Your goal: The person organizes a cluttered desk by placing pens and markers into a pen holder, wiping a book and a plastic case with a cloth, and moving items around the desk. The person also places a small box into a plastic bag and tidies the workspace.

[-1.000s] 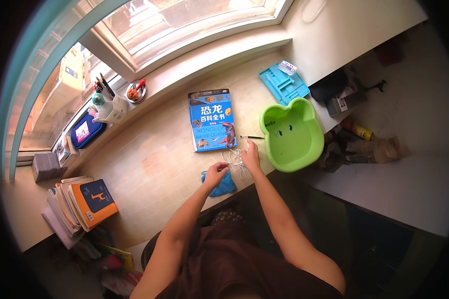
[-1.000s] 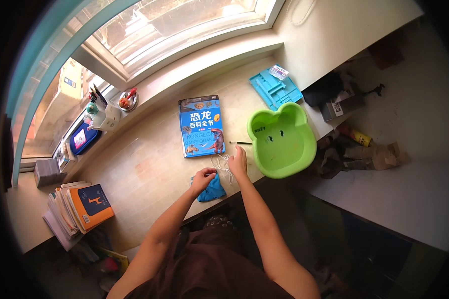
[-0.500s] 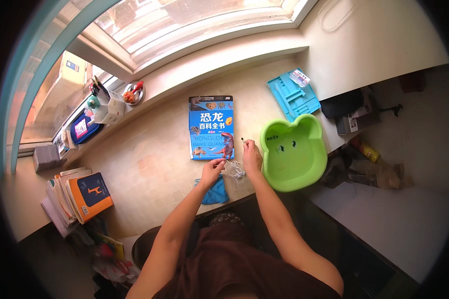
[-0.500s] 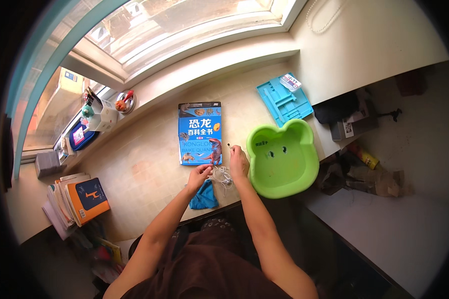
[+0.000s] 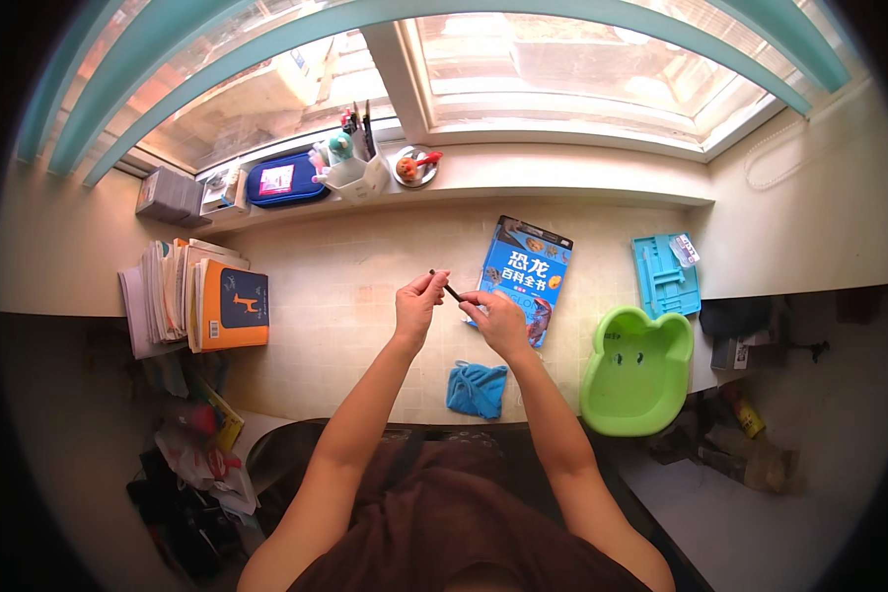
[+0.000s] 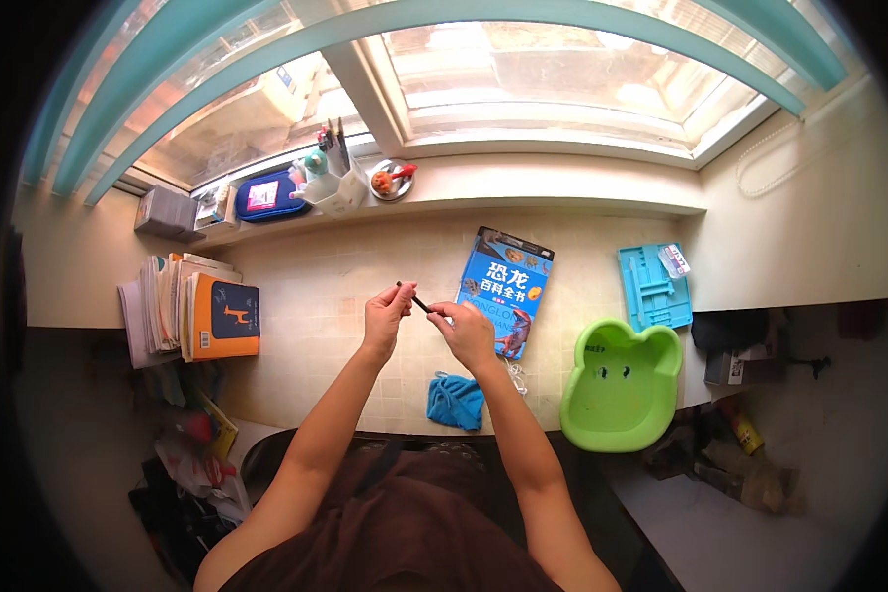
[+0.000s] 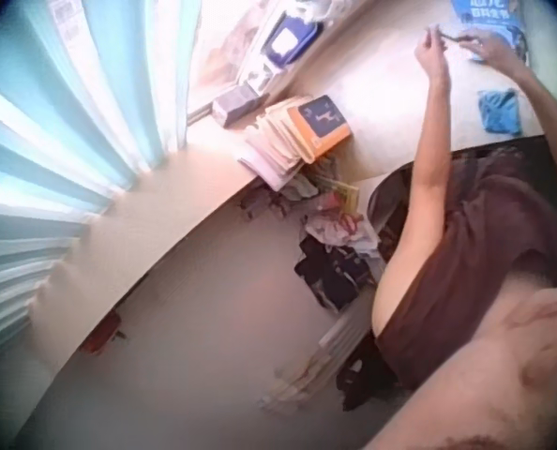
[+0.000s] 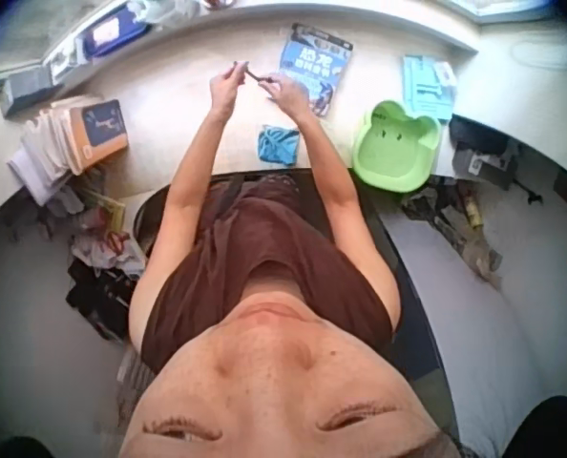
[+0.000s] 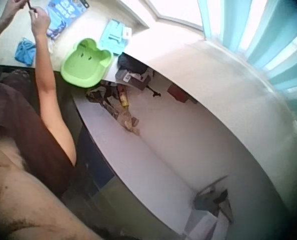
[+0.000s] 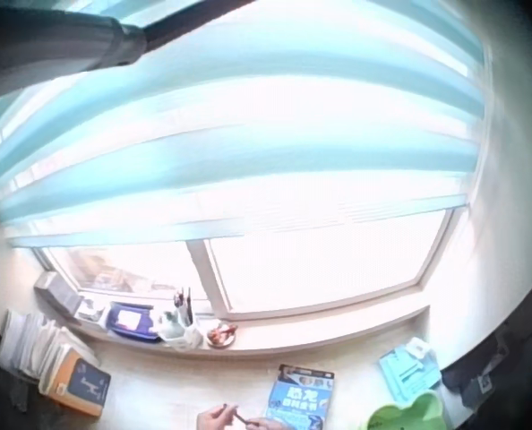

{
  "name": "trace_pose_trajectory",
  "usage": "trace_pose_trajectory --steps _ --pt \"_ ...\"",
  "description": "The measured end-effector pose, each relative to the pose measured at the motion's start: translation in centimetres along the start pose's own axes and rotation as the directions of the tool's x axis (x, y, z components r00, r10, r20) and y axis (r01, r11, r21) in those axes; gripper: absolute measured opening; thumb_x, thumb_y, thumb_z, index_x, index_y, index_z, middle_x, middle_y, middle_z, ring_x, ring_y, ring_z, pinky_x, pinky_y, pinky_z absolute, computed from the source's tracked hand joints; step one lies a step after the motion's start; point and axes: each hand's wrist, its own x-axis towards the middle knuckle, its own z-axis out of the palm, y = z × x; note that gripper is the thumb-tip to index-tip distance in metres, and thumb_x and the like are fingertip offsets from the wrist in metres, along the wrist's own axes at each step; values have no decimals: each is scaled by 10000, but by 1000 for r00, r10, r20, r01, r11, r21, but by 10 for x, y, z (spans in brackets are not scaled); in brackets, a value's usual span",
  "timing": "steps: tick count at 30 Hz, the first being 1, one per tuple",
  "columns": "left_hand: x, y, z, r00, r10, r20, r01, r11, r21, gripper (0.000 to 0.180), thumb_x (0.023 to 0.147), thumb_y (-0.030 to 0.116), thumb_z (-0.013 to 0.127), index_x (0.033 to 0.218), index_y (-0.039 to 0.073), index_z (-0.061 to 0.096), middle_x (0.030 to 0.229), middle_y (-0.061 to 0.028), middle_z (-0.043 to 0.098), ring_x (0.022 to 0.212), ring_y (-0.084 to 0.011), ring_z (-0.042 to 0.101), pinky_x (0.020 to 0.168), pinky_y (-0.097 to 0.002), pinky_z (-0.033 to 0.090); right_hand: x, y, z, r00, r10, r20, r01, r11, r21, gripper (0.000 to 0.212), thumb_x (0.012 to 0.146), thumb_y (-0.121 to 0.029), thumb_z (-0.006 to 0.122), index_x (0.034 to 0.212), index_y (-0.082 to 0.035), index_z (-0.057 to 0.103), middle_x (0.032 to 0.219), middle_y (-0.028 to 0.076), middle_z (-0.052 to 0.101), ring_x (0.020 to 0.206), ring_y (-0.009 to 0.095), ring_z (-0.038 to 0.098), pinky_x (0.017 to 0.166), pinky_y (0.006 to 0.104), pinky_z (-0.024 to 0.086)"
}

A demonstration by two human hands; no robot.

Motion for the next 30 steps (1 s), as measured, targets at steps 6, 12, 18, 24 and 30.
trace_pose_trajectory --steps 6,12,18,24,30 --pt "3 32 -73 995 28 -91 -34 997 -72 265 894 218 621 1062 13 615 870 -24 630 707 -62 550 682 -207 482 14 -31 43 980 -84 178 67 993 96 189 812 -242 672 929 -97 701 702 57 612 611 140 527 574 274 435" --pt "12 50 -138 982 -4 -191 -29 985 -171 249 877 164 639 1070 38 544 933 -73 666 781 -95 617 701 -208 495 42 -52 103 984 88 154 -140 918 371 206 861 -201 637 914 -1 638 735 19 628 636 68 530 587 231 438" --pt "53 72 -202 968 -16 -249 -51 964 -260 255 857 133 659 1071 61 541 925 -36 638 817 -112 630 701 -198 498 101 -97 164 981 117 153 -180 838 515 201 850 -203 642 876 -3 637 746 33 640 687 83 573 634 234 462" --pt "85 95 -236 995 -71 -74 63 993 -98 192 843 99 665 1004 39 578 901 -41 643 822 -103 630 714 -188 500 130 -110 176 956 179 235 -287 750 597 196 866 -187 634 930 -3 617 792 29 637 697 83 574 647 223 475" --pt "104 58 -174 979 -183 88 196 967 -165 234 844 91 661 1045 -13 598 921 -69 660 805 -110 636 700 -204 504 124 -68 138 912 395 106 -312 504 806 205 877 -191 635 976 -15 595 865 49 636 774 101 608 708 228 506"
